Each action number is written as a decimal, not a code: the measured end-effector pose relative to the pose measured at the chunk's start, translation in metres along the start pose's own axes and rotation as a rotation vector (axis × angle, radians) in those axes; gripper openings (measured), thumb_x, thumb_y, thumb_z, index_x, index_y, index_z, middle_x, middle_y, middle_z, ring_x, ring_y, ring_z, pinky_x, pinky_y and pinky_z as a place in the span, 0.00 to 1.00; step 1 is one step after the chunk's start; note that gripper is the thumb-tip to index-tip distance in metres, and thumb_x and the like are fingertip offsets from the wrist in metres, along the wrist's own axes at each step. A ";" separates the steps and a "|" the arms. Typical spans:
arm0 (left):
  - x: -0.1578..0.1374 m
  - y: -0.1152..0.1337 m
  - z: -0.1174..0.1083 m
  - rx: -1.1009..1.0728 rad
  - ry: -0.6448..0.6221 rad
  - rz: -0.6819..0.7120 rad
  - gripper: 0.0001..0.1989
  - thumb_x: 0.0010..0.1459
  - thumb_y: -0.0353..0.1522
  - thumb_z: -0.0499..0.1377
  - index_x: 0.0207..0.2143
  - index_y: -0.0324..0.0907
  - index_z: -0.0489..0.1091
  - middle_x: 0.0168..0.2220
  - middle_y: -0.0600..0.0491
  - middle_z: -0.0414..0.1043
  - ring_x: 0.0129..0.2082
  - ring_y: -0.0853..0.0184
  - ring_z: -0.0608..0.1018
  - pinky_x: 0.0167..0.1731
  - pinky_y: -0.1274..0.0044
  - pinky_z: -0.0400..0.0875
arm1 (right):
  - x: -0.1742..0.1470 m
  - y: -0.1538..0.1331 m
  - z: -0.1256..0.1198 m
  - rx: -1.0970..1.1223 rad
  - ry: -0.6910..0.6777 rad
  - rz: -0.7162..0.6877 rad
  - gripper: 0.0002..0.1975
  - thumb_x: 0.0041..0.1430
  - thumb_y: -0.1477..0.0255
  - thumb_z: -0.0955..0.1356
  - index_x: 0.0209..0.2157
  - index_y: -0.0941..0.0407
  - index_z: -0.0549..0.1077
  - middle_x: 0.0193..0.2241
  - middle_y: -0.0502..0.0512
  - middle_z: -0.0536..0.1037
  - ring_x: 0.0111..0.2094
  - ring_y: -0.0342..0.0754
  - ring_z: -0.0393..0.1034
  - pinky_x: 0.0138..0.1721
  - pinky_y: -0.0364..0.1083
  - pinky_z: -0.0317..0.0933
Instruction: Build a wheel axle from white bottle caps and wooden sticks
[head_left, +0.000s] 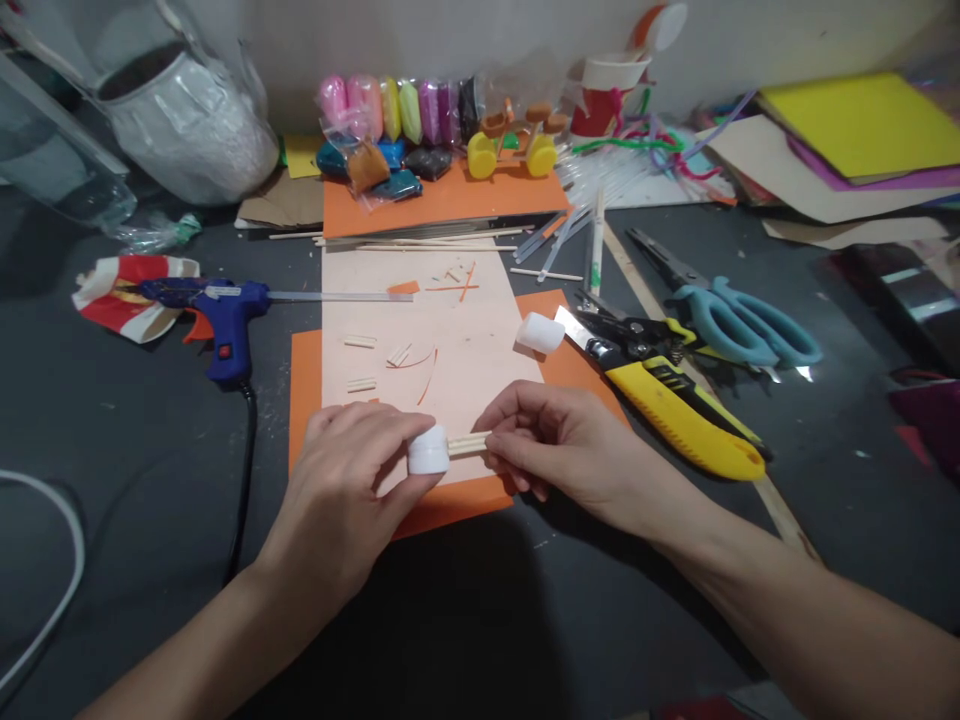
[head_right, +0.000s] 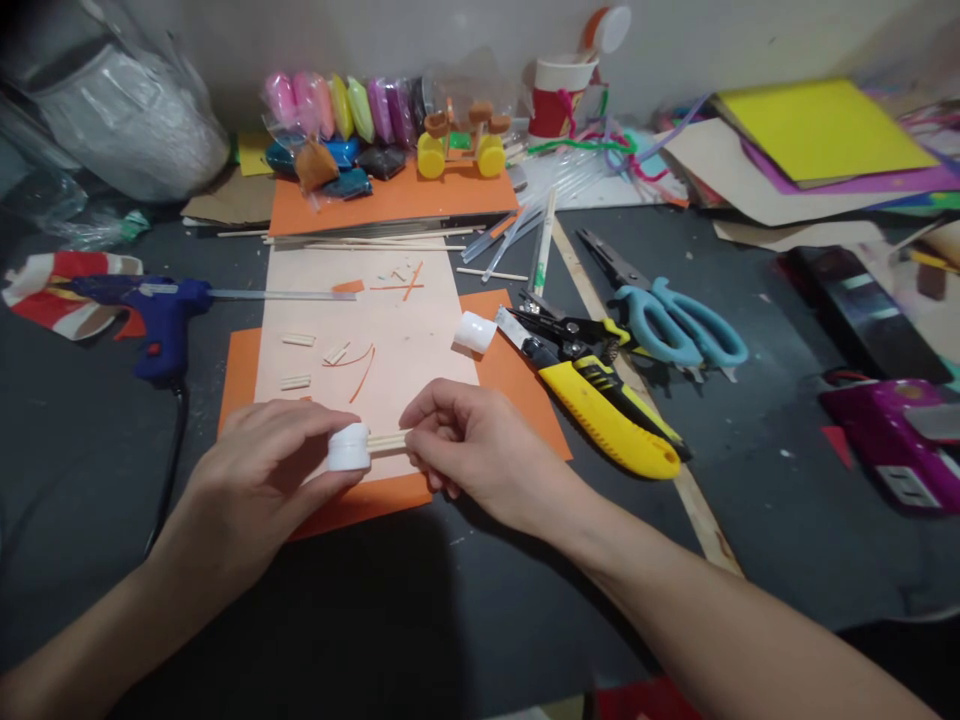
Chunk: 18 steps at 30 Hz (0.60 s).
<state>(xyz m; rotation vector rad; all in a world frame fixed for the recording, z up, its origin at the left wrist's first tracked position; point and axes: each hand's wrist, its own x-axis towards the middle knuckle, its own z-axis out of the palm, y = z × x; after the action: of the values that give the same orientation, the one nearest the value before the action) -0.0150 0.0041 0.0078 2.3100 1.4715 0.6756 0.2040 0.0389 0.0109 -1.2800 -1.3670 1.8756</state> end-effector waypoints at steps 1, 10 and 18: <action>0.000 0.000 0.000 0.000 -0.001 0.000 0.08 0.62 0.29 0.62 0.44 0.41 0.72 0.41 0.50 0.81 0.44 0.58 0.78 0.46 0.67 0.65 | 0.000 0.000 0.000 0.001 -0.001 0.000 0.05 0.57 0.71 0.68 0.32 0.58 0.69 0.21 0.47 0.72 0.19 0.39 0.65 0.18 0.36 0.57; 0.000 0.000 0.002 0.002 0.003 0.009 0.08 0.62 0.29 0.62 0.44 0.41 0.72 0.42 0.50 0.80 0.44 0.58 0.77 0.46 0.67 0.64 | -0.002 -0.002 0.000 -0.012 0.000 0.009 0.05 0.56 0.71 0.68 0.32 0.58 0.68 0.20 0.47 0.72 0.19 0.39 0.64 0.18 0.36 0.57; 0.000 0.000 0.002 -0.009 0.000 0.007 0.08 0.62 0.29 0.62 0.44 0.41 0.71 0.40 0.51 0.80 0.41 0.60 0.76 0.43 0.69 0.64 | -0.001 -0.002 0.000 0.000 0.002 0.019 0.06 0.56 0.70 0.69 0.32 0.58 0.68 0.20 0.47 0.72 0.19 0.39 0.65 0.18 0.36 0.56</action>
<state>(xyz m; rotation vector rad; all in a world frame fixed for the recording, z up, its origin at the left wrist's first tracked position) -0.0136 0.0038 0.0063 2.3097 1.4588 0.6829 0.2037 0.0390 0.0133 -1.2990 -1.3582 1.8866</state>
